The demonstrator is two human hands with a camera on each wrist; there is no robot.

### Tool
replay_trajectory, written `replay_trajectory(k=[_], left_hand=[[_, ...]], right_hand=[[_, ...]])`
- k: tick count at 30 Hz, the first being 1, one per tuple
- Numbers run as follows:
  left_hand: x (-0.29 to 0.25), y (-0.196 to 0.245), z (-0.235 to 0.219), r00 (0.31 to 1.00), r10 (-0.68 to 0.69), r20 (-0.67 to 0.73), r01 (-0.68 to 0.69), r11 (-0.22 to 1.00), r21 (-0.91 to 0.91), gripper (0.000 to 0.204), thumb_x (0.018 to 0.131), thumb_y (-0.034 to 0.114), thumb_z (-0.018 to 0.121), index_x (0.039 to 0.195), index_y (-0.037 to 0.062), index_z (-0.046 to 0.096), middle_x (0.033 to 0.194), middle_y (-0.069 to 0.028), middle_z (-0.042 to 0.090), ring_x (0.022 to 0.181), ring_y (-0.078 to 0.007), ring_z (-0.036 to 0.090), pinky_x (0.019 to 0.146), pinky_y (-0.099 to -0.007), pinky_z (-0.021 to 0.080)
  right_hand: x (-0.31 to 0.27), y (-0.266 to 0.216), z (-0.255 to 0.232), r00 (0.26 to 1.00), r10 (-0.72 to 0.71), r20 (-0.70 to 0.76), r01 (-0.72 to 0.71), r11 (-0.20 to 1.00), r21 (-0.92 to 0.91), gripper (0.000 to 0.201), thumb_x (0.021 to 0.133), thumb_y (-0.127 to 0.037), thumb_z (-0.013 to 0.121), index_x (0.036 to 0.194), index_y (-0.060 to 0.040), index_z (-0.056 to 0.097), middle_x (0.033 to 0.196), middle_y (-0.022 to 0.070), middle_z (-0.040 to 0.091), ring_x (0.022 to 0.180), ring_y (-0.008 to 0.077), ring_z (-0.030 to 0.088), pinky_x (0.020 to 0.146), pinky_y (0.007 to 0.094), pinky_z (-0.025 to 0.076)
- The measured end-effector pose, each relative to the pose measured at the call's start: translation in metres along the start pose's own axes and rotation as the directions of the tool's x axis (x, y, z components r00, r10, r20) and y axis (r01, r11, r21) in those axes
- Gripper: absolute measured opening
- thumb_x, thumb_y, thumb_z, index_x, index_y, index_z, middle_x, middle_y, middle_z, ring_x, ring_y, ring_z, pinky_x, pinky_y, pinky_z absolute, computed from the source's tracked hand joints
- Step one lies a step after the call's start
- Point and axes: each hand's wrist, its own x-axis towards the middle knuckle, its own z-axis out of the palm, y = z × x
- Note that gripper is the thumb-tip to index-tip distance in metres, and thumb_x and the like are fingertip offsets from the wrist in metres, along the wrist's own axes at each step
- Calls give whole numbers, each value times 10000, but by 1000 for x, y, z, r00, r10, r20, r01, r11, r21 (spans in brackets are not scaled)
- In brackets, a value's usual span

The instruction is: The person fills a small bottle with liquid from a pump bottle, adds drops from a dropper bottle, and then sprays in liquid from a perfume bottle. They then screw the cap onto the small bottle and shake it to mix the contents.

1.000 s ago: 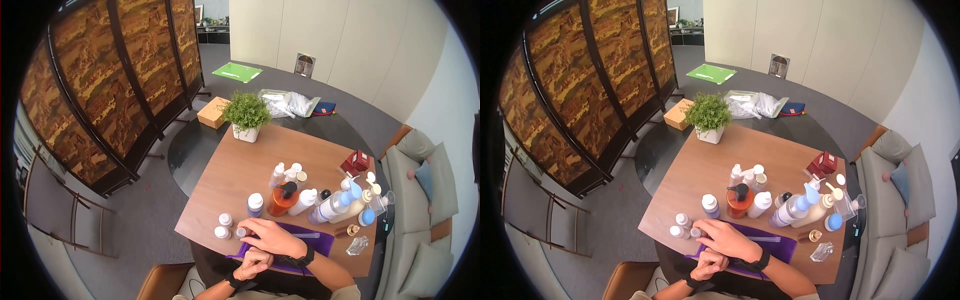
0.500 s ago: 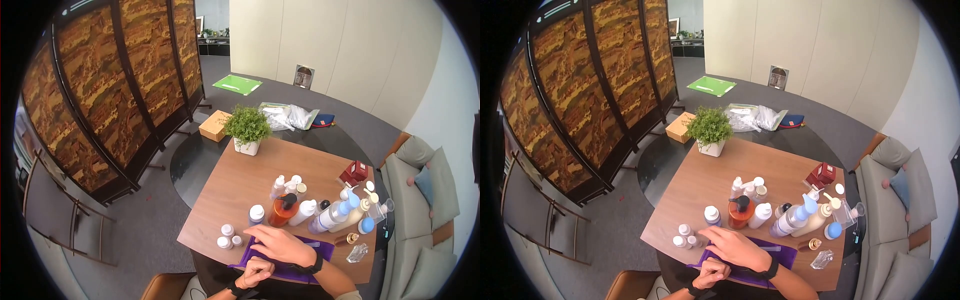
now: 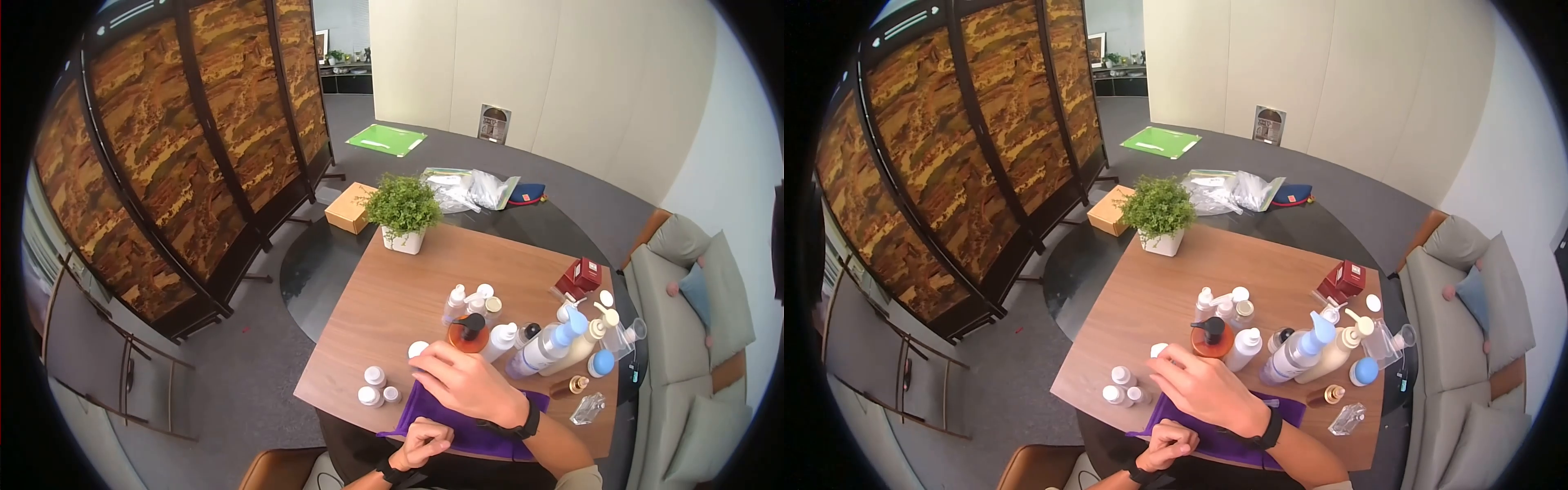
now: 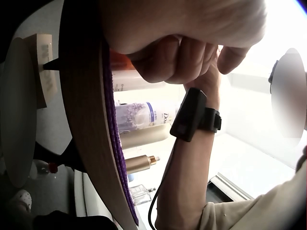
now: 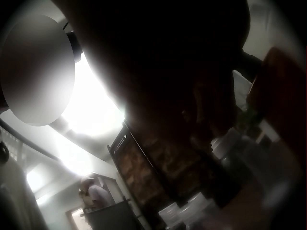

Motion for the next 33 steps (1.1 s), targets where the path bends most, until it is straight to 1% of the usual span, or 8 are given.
replay_trajectory(k=[4, 6, 9, 13, 15, 24, 31, 33], left_hand=[[2, -1, -1, 1000, 14, 0, -14, 1000, 1, 434, 967, 44, 641, 660, 24, 336, 608, -76, 380, 559, -216, 339, 557, -373, 277], [1, -1, -2, 1000, 8, 20, -8, 1000, 19, 429, 970, 32, 633, 663, 24, 333, 608, -74, 370, 561, -216, 334, 562, -376, 279], [1, -3, -2, 1000, 14, 21, -14, 1000, 20, 424, 974, 22, 625, 666, 24, 333, 610, -73, 362, 565, -216, 332, 570, -377, 279], [1, -3, -1, 1000, 17, 0, -17, 999, 30, 485, 981, 75, 670, 646, 41, 321, 605, -66, 352, 553, -220, 315, 565, -380, 279], [1, -4, -1, 1000, 22, 3, -22, 999, 35, 484, 984, 76, 668, 648, 40, 322, 604, -65, 350, 553, -220, 315, 564, -381, 279], [1, -2, 0, 1000, 11, 17, -12, 997, 76, 468, 988, 74, 655, 650, 28, 335, 604, -74, 365, 552, -229, 336, 568, -381, 291], [0, -6, -5, 999, 22, 42, -26, 994, 103, 446, 994, -21, 607, 674, 22, 298, 619, -67, 339, 584, -214, 311, 580, -380, 269], [-7, -22, -21, 993, -2, 121, -14, 992, 127, 296, 998, 46, 670, 760, -16, 506, 711, -118, 535, 632, -252, 513, 611, -375, 406]], right_hand=[[13, -15, -9, 999, 40, 6, -39, 998, -58, 267, 946, -95, 796, 1199, -35, 734, 1187, 116, 669, 823, 296, 735, 706, 378, 616], [22, -18, -11, 997, 31, -68, -42, 984, -176, 312, 952, -111, 793, 1244, -36, 715, 1226, 121, 649, 820, 315, 739, 703, 403, 613], [20, -1, 1, 997, 54, 48, -49, 994, -93, 354, 960, -124, 785, 1288, -28, 693, 1230, 132, 643, 843, 344, 748, 713, 432, 613], [21, 0, 6, 996, 67, 56, -64, 996, -61, 349, 968, -139, 777, 1282, -17, 689, 1252, 140, 637, 869, 373, 755, 713, 456, 617], [20, -1, 4, 985, 153, 78, -148, 987, -63, 359, 965, -139, 776, 1288, -14, 679, 1258, 142, 632, 862, 382, 753, 706, 462, 625], [13, 2, 11, 982, 123, 142, -110, 989, -93, 379, 976, -165, 766, 1331, -70, 671, 1220, 134, 619, 805, 382, 737, 676, 468, 626], [4, 6, 19, 994, 93, 59, -90, 994, -63, 377, 984, -188, 772, 1324, -63, 668, 1169, 131, 631, 838, 362, 735, 707, 445, 618], [1, 10, 20, 995, 47, 85, -45, 999, -24, 357, 989, -178, 771, 1304, -48, 665, 1145, 126, 633, 871, 352, 734, 729, 439, 613]])
